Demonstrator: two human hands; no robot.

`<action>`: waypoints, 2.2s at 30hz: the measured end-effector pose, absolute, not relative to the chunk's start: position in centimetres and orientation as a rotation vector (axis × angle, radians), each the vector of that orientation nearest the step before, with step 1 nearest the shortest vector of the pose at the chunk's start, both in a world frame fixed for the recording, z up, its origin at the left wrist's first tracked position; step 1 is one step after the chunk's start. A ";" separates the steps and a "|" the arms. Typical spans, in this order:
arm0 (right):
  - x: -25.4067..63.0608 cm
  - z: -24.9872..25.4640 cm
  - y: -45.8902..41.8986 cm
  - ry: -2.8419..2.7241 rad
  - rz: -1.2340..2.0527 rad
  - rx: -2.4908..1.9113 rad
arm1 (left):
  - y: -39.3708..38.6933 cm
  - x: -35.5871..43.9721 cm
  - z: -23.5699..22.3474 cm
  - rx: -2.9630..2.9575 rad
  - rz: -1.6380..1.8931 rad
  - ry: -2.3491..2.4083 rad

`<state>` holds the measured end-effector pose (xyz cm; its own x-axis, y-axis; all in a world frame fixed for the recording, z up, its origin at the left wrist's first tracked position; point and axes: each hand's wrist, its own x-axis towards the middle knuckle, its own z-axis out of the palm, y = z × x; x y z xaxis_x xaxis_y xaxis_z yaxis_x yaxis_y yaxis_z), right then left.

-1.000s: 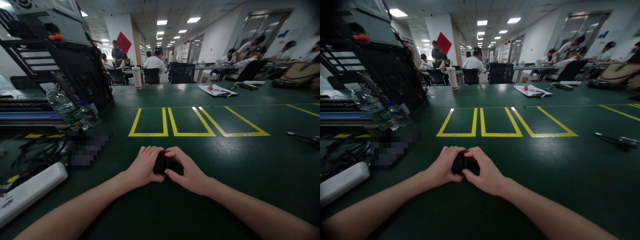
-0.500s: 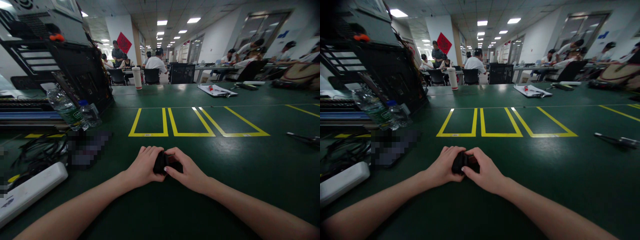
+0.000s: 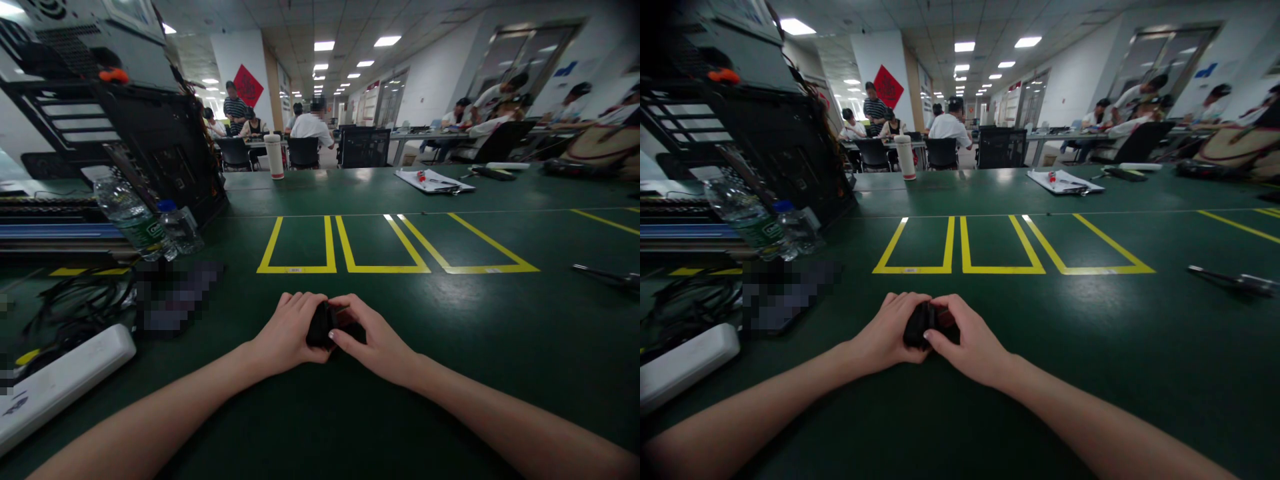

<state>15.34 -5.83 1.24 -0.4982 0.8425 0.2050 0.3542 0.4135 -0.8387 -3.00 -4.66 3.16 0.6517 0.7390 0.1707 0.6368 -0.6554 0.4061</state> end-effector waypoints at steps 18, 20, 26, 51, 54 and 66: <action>15.4 1.0 -6.0 -2.111 0.823 -0.972 | -4.6 -2.9 3.0 2.575 0.447 1.126; 15.4 1.1 -6.1 -2.110 0.847 -0.966 | -4.6 -3.0 3.0 2.575 0.453 1.121; 15.5 1.5 -6.3 -2.142 0.791 -0.925 | -4.6 -3.1 3.0 2.561 0.465 1.109; 15.5 -0.9 -4.8 -1.849 0.729 -1.318 | -2.9 -2.2 1.1 2.371 0.540 1.164; 15.6 -0.9 -4.7 -1.837 0.739 -1.365 | -3.1 -2.2 1.1 2.308 0.561 1.135; 19.0 1.4 -4.2 -2.277 0.890 -1.301 | -4.3 -1.7 2.0 2.246 0.602 1.254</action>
<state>19.01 -4.16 1.37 -0.5049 0.8631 0.0076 0.6293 0.3741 -0.6812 -1.69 -4.31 1.99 0.4792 0.8671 0.1362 0.6487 -0.4544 0.6105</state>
